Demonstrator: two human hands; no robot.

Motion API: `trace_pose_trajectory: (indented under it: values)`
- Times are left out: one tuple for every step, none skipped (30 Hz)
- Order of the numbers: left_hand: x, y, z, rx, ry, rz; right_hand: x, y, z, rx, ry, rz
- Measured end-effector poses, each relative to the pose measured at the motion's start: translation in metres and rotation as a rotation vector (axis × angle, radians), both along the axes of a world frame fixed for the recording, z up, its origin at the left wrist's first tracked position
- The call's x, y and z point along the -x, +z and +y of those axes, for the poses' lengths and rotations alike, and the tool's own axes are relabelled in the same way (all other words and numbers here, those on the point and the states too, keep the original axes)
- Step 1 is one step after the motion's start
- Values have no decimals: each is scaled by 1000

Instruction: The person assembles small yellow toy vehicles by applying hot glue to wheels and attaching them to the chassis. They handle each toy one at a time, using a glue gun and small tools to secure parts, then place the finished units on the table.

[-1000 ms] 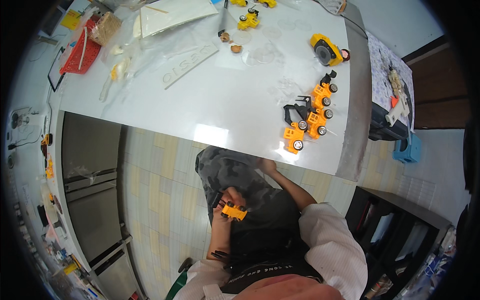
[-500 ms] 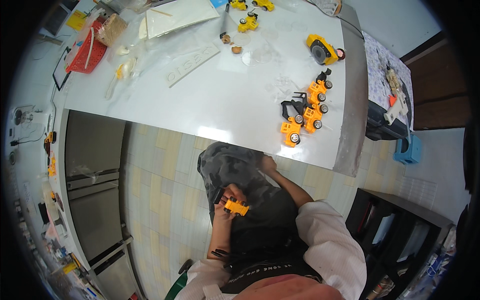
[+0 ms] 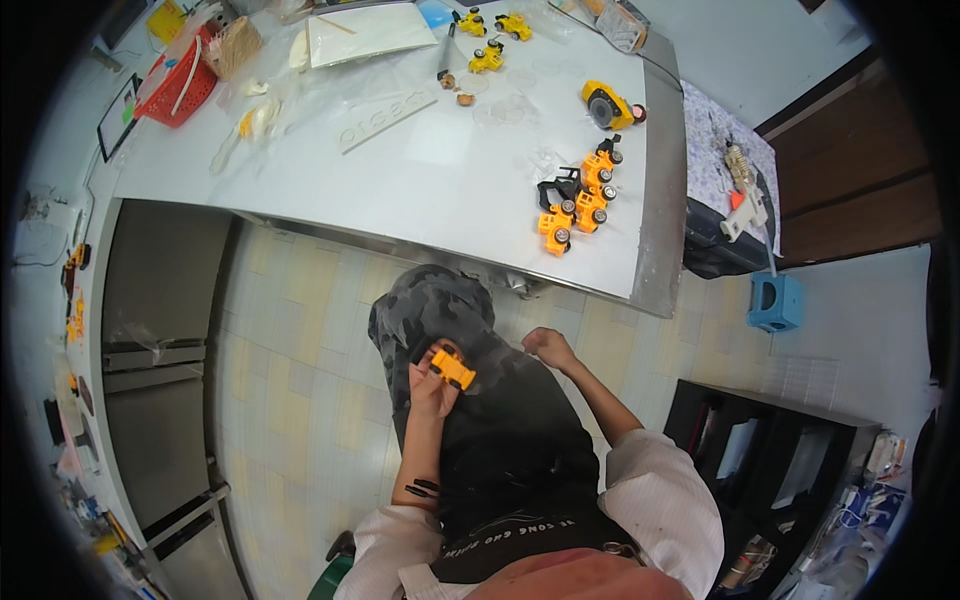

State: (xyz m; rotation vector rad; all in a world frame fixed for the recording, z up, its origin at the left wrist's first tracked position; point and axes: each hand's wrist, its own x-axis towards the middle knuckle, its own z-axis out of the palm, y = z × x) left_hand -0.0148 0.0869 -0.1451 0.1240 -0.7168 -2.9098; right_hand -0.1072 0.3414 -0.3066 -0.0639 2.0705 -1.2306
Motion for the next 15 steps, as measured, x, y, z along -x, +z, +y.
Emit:
trace_pose_trajectory:
  values:
    - [-1, -5, 1, -28, 17, -40, -1, 4, 15, 11, -3, 13]
    - [0, -5, 1, -72, -12, -41, -5, 17, 27, 20, 0, 17]
    - [2, -5, 3, -74, 52, -50, -8, 36, 34, 36, 9, 19]
    - [4, -7, 1, -86, 34, -29, -8, 55, 39, -20, 65, 88]
    - [6, -12, 0, -105, 10, -8, -9, 79, 46, -83, 116, 156]
    - [7, -16, 1, -103, 28, -6, -8, 105, 52, -146, 169, 226]
    - [9, -12, 5, -112, 25, -4, -8, 131, 57, -111, 215, 212]
    - [10, -3, 7, -101, 12, -3, -6, 159, 59, -72, 264, 200]
    - [12, 4, 8, -84, 3, 3, -3, 187, 58, -28, 317, 192]
    - [8, -6, 6, -75, -3, -18, -1, 205, 51, 55, 394, 183]
    - [7, -10, 4, -66, -16, -16, 0, 234, 45, 135, 464, 195]
    - [6, -12, 3, -56, -31, -16, 1, 262, 39, 216, 532, 206]
    - [7, -8, 4, -46, -26, -22, 3, 289, 34, 294, 584, 219]
    - [8, -3, 6, -37, -21, -29, 7, 316, 29, 371, 636, 230]
    - [8, 1, 6, -22, -15, -37, 10, 336, 25, 456, 687, 242]
